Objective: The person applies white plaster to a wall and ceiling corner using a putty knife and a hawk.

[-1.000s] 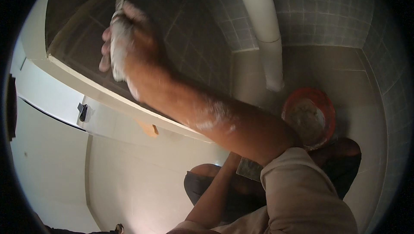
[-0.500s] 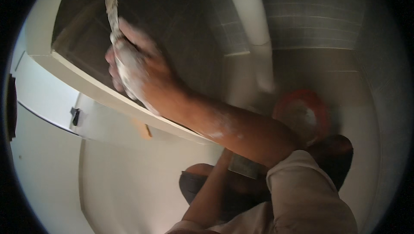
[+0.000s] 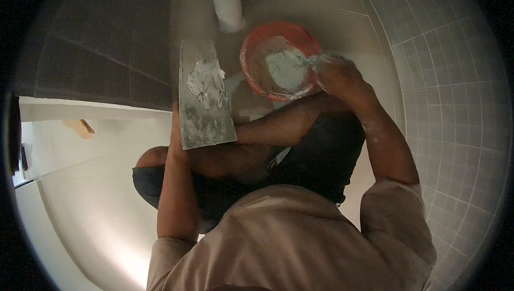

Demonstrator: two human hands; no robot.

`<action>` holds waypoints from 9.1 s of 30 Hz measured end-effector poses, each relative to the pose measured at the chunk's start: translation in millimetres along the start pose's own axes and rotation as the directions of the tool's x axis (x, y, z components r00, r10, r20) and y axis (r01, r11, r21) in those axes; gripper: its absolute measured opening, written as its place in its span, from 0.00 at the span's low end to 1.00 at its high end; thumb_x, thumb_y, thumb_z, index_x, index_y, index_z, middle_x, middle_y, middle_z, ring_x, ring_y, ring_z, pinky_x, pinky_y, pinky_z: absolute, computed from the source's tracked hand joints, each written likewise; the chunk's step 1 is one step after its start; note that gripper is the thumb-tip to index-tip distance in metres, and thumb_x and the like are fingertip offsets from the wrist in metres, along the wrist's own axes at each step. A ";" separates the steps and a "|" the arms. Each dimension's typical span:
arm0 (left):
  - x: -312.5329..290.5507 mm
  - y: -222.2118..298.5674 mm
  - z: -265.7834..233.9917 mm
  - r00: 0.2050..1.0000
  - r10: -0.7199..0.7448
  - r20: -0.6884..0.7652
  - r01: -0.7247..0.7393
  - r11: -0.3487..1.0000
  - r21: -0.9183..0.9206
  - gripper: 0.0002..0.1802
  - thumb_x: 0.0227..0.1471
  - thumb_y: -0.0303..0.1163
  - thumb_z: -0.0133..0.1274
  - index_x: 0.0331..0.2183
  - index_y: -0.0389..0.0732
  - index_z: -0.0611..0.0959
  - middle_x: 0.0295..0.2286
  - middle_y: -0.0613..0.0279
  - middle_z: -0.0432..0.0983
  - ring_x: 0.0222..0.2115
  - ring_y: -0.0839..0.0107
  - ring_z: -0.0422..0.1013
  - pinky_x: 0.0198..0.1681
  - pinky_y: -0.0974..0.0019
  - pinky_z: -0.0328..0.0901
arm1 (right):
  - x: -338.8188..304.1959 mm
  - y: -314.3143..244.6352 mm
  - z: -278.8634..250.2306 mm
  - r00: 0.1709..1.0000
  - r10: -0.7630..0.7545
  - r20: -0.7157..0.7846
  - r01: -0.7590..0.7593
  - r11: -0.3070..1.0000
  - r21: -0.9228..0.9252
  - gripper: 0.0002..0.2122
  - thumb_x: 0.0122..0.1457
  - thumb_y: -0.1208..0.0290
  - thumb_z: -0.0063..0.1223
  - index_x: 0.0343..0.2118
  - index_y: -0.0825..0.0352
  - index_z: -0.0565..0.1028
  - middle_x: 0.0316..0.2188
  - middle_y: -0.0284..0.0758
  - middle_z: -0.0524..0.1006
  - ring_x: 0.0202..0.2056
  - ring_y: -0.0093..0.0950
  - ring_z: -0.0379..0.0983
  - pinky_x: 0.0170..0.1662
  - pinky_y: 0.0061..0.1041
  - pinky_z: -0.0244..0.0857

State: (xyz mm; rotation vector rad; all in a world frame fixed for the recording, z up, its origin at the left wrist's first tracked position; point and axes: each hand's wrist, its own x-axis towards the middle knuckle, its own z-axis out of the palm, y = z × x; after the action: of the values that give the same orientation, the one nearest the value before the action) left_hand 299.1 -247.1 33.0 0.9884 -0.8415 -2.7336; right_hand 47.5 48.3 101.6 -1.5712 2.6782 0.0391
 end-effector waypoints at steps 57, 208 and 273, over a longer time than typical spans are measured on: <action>15.2 -16.0 57.3 0.734 0.043 0.677 0.064 0.989 -0.133 0.24 0.61 0.32 0.48 0.58 0.39 0.67 0.50 0.57 0.71 0.48 0.69 0.71 0.52 0.64 0.69 | -6.2 -130.4 -10.7 0.902 0.156 -0.402 -0.090 0.980 0.179 0.26 0.53 0.82 0.49 0.58 0.64 0.69 0.43 0.50 0.74 0.45 0.49 0.70 0.49 0.41 0.65; 53.6 -13.8 53.0 0.869 0.158 0.469 -0.252 0.957 0.146 0.14 0.49 0.24 0.58 0.41 0.40 0.84 0.35 0.68 0.81 0.33 0.81 0.74 0.38 0.71 0.69 | 86.3 22.0 -283.6 0.191 -0.077 -0.978 -0.491 0.856 -0.163 0.10 0.58 0.70 0.55 0.40 0.69 0.78 0.32 0.48 0.80 0.34 0.43 0.79 0.38 0.37 0.70; -56.0 -73.4 -71.6 0.547 0.777 -0.311 -0.712 0.627 0.316 0.11 0.60 0.43 0.52 0.37 0.47 0.77 0.28 0.59 0.76 0.26 0.71 0.74 0.25 0.71 0.72 | 200.6 -29.0 -135.2 0.588 0.493 -0.641 0.597 -0.799 -0.066 0.23 0.68 0.69 0.41 0.64 0.66 0.57 0.29 0.29 0.69 0.23 0.15 0.66 0.20 0.17 0.65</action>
State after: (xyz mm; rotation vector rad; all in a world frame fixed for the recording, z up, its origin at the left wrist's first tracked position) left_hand 392.9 -202.7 -20.8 0.8971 -1.0749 -1.6538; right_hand -27.5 -146.1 227.8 -0.8867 -0.2386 -2.6020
